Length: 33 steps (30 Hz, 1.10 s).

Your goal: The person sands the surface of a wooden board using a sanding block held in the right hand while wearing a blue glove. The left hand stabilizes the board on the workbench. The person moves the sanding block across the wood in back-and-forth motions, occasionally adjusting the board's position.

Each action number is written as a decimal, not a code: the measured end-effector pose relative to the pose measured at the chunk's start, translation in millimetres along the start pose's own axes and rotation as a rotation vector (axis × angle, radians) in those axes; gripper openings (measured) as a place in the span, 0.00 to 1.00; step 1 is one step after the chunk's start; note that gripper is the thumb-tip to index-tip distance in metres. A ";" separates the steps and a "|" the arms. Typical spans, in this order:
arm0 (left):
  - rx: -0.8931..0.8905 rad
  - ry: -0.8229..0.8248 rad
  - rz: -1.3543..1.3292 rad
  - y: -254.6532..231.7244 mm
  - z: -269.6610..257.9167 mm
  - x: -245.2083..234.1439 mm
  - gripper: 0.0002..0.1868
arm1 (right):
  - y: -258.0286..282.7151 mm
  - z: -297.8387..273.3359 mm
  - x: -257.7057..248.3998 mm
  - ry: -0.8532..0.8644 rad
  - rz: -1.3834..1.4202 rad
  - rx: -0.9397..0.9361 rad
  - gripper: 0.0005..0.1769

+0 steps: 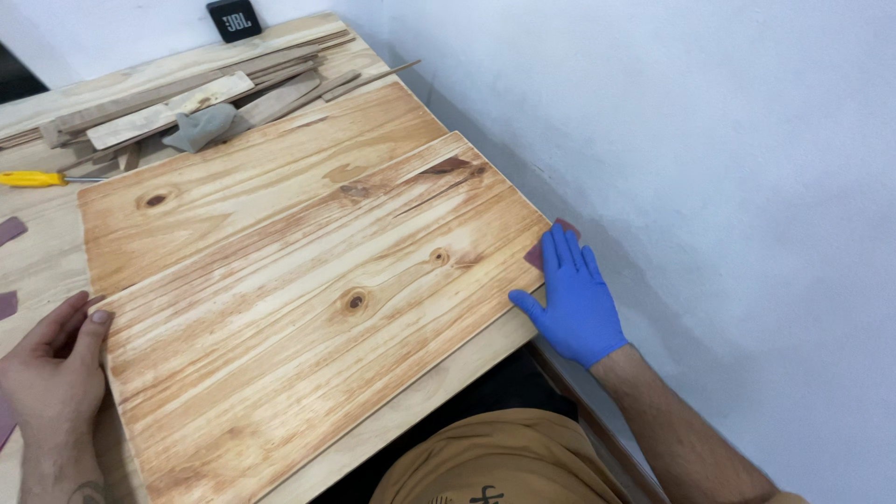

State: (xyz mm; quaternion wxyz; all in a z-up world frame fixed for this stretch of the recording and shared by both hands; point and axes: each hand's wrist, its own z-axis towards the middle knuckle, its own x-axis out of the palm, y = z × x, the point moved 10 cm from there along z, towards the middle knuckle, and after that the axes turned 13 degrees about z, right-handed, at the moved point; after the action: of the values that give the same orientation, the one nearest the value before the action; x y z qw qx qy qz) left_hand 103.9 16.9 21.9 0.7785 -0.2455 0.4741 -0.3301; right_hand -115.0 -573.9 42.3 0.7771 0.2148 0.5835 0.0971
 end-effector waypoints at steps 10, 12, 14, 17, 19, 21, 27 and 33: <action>-0.113 0.048 -0.026 30.3 1.8 13.5 0.19 | 64.2 -30.8 -1.5 0.146 0.042 -0.210 0.60; -0.018 0.056 -0.059 46.4 5.4 19.5 0.18 | 8.2 -2.0 -9.2 0.058 -0.025 0.031 0.57; -0.033 0.081 -0.063 46.0 5.2 22.0 0.19 | 31.2 -7.9 -12.4 0.042 0.006 0.037 0.61; -0.077 0.111 -0.119 51.3 5.4 31.9 0.21 | 86.7 -33.1 -2.7 0.080 0.023 -0.125 0.70; -0.104 0.133 -0.161 52.0 3.0 35.4 0.22 | 112.3 -52.6 11.4 0.139 0.018 -0.280 0.75; -0.136 0.118 -0.130 49.7 0.9 32.4 0.21 | 116.8 -61.5 26.0 0.218 0.007 -0.398 0.71; -0.049 0.092 -0.041 21.2 0.8 20.6 0.19 | -3.5 42.6 2.8 0.070 -0.023 0.013 0.56; -0.059 0.099 -0.111 47.4 2.6 30.2 0.21 | 80.6 10.2 5.4 0.143 0.074 -0.066 0.69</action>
State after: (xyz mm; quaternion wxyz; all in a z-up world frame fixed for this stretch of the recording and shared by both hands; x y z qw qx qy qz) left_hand 129.6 25.9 -27.3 0.7270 -0.2776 0.5070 -0.3705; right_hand -95.7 -502.3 76.0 0.7359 0.2032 0.6258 0.1601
